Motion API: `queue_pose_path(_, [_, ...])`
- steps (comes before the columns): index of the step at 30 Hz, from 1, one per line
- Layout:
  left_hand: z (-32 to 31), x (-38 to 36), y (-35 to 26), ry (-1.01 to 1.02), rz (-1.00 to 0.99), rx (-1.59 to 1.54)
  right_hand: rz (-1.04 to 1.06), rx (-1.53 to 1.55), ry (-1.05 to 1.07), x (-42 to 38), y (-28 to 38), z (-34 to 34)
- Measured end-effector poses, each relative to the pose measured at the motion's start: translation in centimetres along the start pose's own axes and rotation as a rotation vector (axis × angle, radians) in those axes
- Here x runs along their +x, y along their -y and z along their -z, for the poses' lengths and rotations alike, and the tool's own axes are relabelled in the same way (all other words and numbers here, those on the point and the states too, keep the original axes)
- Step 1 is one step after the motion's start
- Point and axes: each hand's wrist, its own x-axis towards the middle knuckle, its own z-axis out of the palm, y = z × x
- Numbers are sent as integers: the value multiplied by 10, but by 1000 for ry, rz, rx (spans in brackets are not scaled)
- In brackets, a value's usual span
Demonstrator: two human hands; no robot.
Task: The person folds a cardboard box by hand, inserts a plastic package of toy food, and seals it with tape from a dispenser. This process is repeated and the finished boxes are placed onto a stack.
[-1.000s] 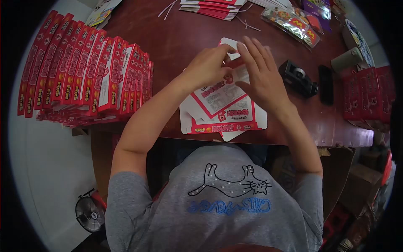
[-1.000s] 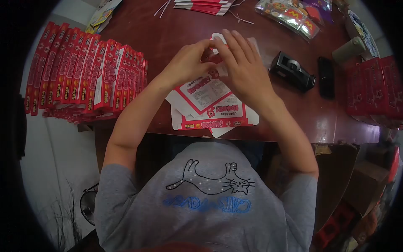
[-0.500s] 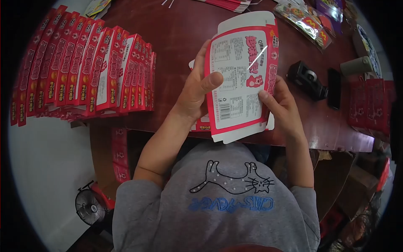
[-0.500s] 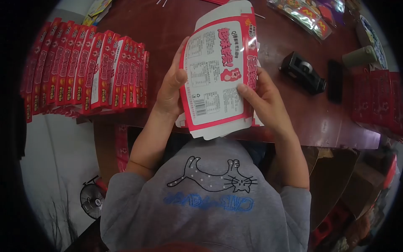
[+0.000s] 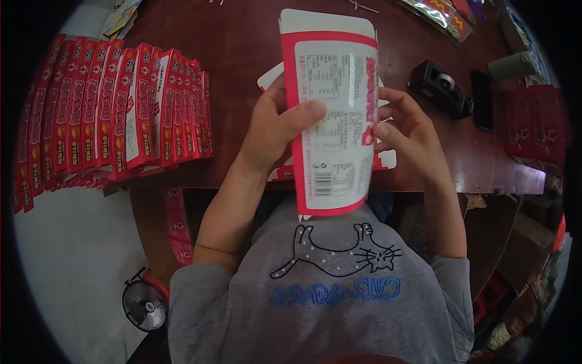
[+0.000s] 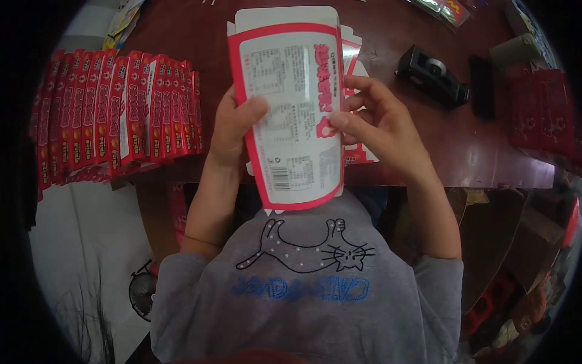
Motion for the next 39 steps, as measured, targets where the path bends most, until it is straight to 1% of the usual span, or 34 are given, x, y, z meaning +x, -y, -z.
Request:
queue_pose_path(1, [-4,3,-2,3,9,1,-32,20,-2,-1,3,-1])
queue_pose_path(3, [-9,8,-3,-231,-1,487,-66,39,-4,-3,1,-3])
queue_pose_path(5, [-9,7,11,-248,-27,515,28,-28,-54,-3,-8,-6])
queue_pose_path(6, [-7,5,21,-263,-57,542,29,-27,-53,-5,-12,-5])
queue_pose_path(7, [-3,-1,34,-265,-57,544,55,1,-106,-9,-16,-3])
queue_pose_path(8, [0,-13,50,-224,54,366,80,28,-159,-11,-18,1])
queue_pose_path(9, [-3,-23,56,-181,166,189,77,30,-158,-11,-19,4])
queue_pose_path(10, [-8,-33,59,-184,170,190,99,-10,-188,-11,-21,7])
queue_pose_path(11, [-16,-42,58,-142,292,61,118,-50,-216,-10,-22,8])
queue_pose_path(12, [-20,-47,58,-98,411,-71,218,-3,-298,-5,-22,0])
queue_pose_path(13, [-19,-50,61,-101,414,-74,213,-4,-297,0,-24,3])
queue_pose_path(15, [-15,-57,72,-11,438,-14,179,-43,-288,6,-25,9])
queue_pose_path(16, [-9,-60,77,-17,436,-16,177,-44,-282,5,-24,10])
queue_pose_path(17, [-4,-60,79,22,256,213,166,-93,-224,3,-22,11])
queue_pose_path(18, [2,-58,79,40,167,326,155,-141,-165,2,-21,11])
queue_pose_path(19, [8,-56,78,48,77,439,150,-140,-156,2,-23,12])
queue_pose_path(21, [11,-39,60,-132,-173,546,151,-122,-64,1,-26,14])
queue_pose_path(22, [15,-32,57,-141,-173,544,148,-124,-55,0,-26,14])
queue_pose_path(24, [22,-22,51,-9,-85,624,108,-133,-19,-1,-22,16])
queue_pose_path(25, [25,-22,49,-8,-89,623,112,-137,-19,-2,-22,20])
queue_pose_path(27, [28,-20,47,88,-33,615,59,-122,46,-7,-25,27])
queue_pose_path(28, [29,-20,47,98,-29,611,55,-122,35,-9,-30,27])
queue_pose_path(30, [28,-19,45,103,-16,513,360,-338,-73,-7,-38,23])
queue_pose_path(31, [29,-17,46,107,-14,511,357,-339,-77,-8,-39,16])
queue_pose_path(33, [27,-12,44,-6,-270,718,380,-80,-222,-8,-37,-2])
queue_pose_path(34, [21,-14,43,-9,-271,720,381,-79,-219,-6,-38,4])
queue_pose_path(35, [5,-17,38,-93,-252,512,415,-173,-130,-4,-39,14])
queue_pose_path(36, [2,-17,34,-134,-239,409,448,-267,-41,-2,-39,20])
queue_pose_path(37, [-2,-18,31,-176,-231,304,448,-266,-40,-2,-37,19])
queue_pose_path(39, [5,-18,26,-45,-138,536,285,-179,21,-2,-28,18])
